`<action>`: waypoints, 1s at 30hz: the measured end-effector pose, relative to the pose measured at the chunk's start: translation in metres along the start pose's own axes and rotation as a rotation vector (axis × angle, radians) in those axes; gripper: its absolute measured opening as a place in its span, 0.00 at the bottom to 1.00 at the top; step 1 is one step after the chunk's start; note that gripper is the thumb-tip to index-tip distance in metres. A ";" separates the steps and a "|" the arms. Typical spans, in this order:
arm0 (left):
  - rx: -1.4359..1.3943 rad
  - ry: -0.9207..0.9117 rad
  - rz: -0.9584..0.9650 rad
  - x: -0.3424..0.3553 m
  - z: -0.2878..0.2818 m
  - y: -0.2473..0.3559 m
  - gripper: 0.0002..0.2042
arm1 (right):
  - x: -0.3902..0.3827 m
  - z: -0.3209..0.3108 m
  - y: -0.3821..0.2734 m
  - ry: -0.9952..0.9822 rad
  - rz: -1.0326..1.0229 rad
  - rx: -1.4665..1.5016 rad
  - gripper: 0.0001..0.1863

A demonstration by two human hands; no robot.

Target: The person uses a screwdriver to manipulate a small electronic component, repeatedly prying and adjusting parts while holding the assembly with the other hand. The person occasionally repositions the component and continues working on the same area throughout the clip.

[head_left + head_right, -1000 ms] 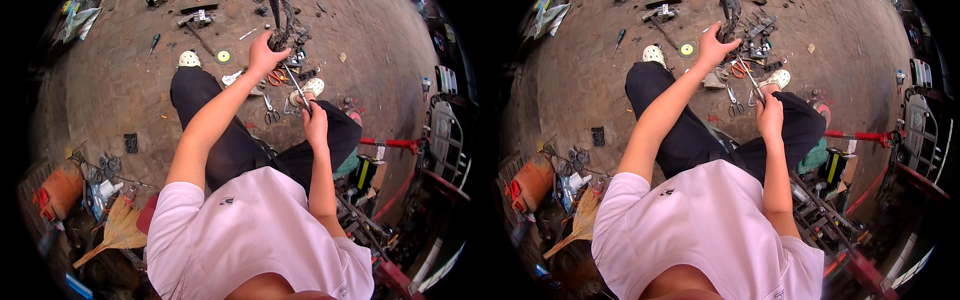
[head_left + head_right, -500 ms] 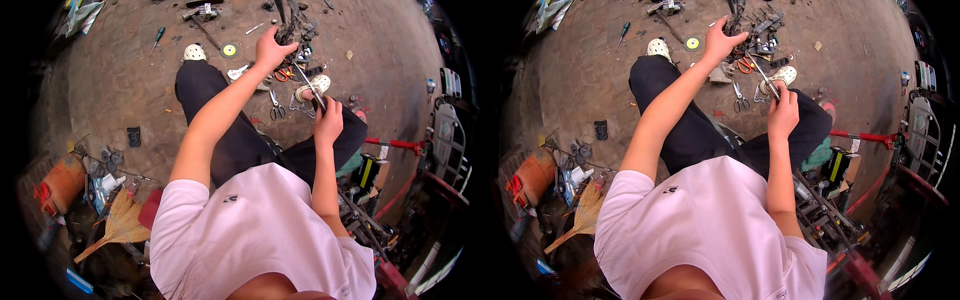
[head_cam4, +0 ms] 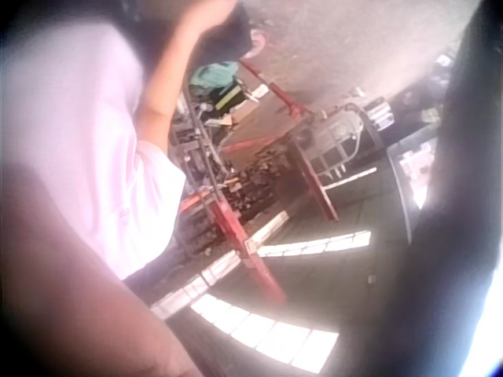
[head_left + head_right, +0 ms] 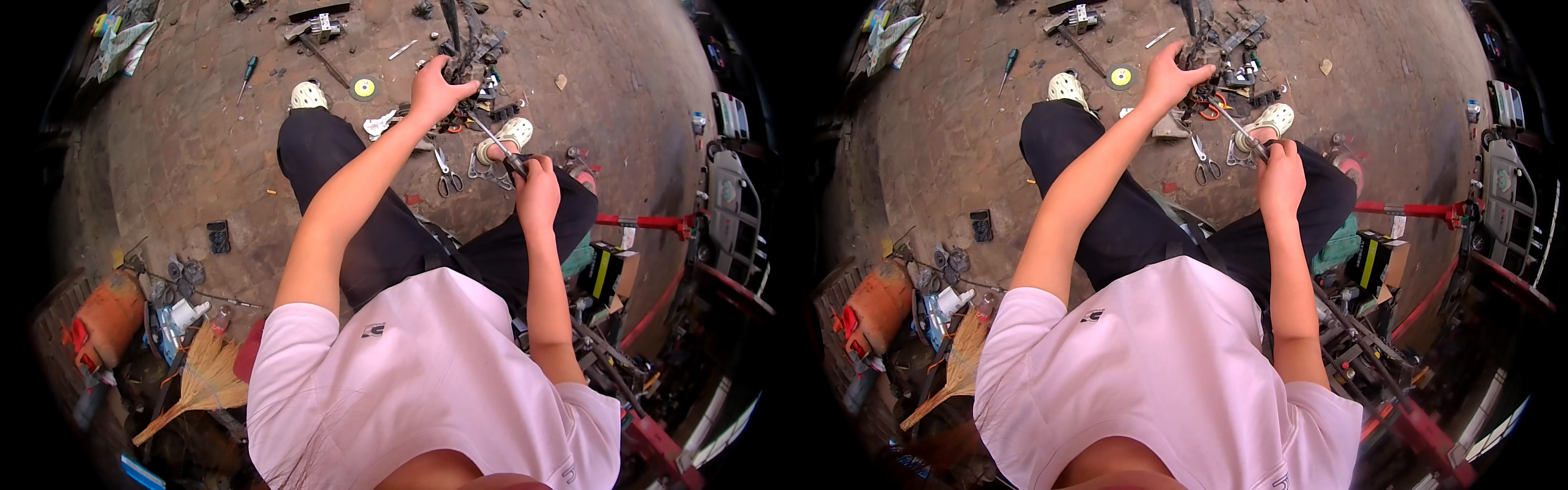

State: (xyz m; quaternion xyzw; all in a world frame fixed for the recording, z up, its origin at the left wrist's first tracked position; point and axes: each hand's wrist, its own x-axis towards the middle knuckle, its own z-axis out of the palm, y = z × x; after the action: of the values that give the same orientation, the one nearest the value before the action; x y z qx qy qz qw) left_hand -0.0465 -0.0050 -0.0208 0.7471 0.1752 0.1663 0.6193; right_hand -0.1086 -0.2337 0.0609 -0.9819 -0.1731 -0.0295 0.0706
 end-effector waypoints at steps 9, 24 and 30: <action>-0.152 -0.014 -0.140 0.008 0.007 -0.016 0.35 | 0.013 0.011 -0.006 0.215 0.033 0.197 0.10; -0.230 -0.135 -0.138 -0.001 0.003 -0.004 0.27 | 0.054 0.079 -0.049 0.170 0.211 0.861 0.06; -0.096 0.000 -0.125 -0.004 0.002 -0.006 0.29 | 0.057 0.076 -0.042 0.244 0.276 0.877 0.06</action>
State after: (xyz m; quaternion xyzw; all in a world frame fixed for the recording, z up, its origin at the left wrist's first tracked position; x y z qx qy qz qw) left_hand -0.0494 -0.0080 -0.0274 0.7042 0.2132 0.1353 0.6636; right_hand -0.0670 -0.1641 -0.0042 -0.8628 -0.0276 -0.0590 0.5014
